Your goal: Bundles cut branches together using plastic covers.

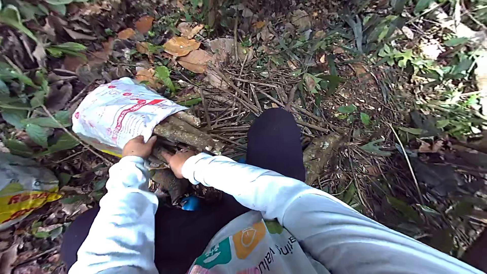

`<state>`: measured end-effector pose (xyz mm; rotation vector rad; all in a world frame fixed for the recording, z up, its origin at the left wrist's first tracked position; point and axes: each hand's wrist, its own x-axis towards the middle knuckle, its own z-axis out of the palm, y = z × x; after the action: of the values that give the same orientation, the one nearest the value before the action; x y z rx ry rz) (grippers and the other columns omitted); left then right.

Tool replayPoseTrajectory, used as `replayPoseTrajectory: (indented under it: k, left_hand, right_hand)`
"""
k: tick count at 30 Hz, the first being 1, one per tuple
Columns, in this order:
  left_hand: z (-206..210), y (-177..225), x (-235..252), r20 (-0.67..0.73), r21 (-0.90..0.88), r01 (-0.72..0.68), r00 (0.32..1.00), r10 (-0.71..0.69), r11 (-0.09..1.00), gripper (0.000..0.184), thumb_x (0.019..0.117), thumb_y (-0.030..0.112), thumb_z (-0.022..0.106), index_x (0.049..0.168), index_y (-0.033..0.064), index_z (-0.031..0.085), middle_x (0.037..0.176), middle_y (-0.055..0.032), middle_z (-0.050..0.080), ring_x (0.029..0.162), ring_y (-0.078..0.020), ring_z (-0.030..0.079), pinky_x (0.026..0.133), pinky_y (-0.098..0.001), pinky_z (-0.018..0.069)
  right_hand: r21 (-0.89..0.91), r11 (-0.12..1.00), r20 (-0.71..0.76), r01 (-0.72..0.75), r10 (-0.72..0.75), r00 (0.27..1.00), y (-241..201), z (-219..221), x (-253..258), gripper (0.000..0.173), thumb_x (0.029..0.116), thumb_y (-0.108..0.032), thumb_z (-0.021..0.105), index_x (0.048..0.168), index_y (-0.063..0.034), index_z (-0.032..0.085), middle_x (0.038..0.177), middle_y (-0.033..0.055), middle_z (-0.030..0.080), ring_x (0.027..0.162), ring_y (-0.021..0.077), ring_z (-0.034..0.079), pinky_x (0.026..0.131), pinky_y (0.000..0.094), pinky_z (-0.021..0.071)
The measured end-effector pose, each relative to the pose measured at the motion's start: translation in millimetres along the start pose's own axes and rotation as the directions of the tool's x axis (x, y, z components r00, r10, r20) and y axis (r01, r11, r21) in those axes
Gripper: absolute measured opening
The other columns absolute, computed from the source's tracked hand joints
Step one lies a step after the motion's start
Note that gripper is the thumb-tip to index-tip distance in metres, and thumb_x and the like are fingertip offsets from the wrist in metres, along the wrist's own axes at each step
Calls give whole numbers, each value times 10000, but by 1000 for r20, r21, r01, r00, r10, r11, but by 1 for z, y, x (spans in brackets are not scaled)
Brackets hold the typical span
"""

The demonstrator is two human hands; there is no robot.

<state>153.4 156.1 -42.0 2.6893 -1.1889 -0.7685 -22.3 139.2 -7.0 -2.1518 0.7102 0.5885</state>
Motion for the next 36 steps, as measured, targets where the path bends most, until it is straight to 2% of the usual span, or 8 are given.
replayPoseTrajectory:
  k: [3,7,11,14,18,25,29,36]
  left_hand:
    - [-5,3,-4,53,57,45,997,-48,997,691,1031,557,562,1249,-94,644,1269,-384,623,1279,-544,561,1070,-731,379]
    - [7,16,-2,-45,-60,87,995,-90,994,765,995,589,598,1329,-99,600,1333,-382,591,1328,-533,528,1104,-714,363]
    - [22,35,1,-183,-302,42,978,-101,952,831,994,515,637,1489,-112,408,1470,-374,483,1424,-471,453,1187,-616,322]
    - [31,48,6,-201,-290,145,957,-208,946,839,1010,565,580,1519,-77,398,1503,-341,475,1443,-445,446,1191,-605,319]
    - [33,65,6,-233,-269,228,927,-293,936,781,1042,559,508,1527,-46,419,1525,-318,469,1463,-436,426,1199,-606,307]
    - [39,65,6,-278,-289,223,911,-305,931,693,1066,458,500,1523,-56,423,1528,-308,472,1475,-403,418,1222,-546,292]
    - [44,62,7,-307,-316,186,908,-286,931,670,1068,432,494,1515,-63,426,1517,-295,488,1462,-359,446,1224,-496,308]
    - [47,64,9,-324,-336,160,906,-274,928,640,1075,405,487,1501,-69,436,1517,-242,507,1454,-233,461,1222,-371,318]
  right_hand:
    - [-96,963,43,253,-250,967,-2,-48,-63,548,1016,-238,670,1471,18,503,1380,281,592,1310,428,561,1067,612,441]
    - [96,842,-464,531,-434,772,81,-123,-155,484,985,-80,666,1448,21,564,1347,232,657,1226,319,653,1059,463,504]
    - [391,841,-762,373,69,643,243,-175,-187,483,1013,-112,559,1470,29,496,1308,212,656,1092,221,685,917,365,567]
    - [788,596,-586,154,650,483,371,-164,-166,438,1063,-199,566,1455,-14,510,1369,215,608,1090,275,678,916,426,565]
    - [948,306,-317,85,900,299,476,-109,-95,397,1057,-214,572,1367,33,582,1267,268,653,1101,366,678,962,517,549]
    - [888,343,-198,-304,886,420,468,-70,21,382,1036,-239,592,1341,-15,644,1375,259,623,1325,413,573,1096,612,447]
    - [550,520,-72,-653,809,583,457,-67,42,1071,811,-345,845,1626,-25,228,1563,295,413,1441,466,417,1141,644,375]
    - [350,899,-24,-262,288,957,414,-36,53,477,1033,-291,630,1356,60,613,1379,293,606,1329,435,555,1118,629,397]
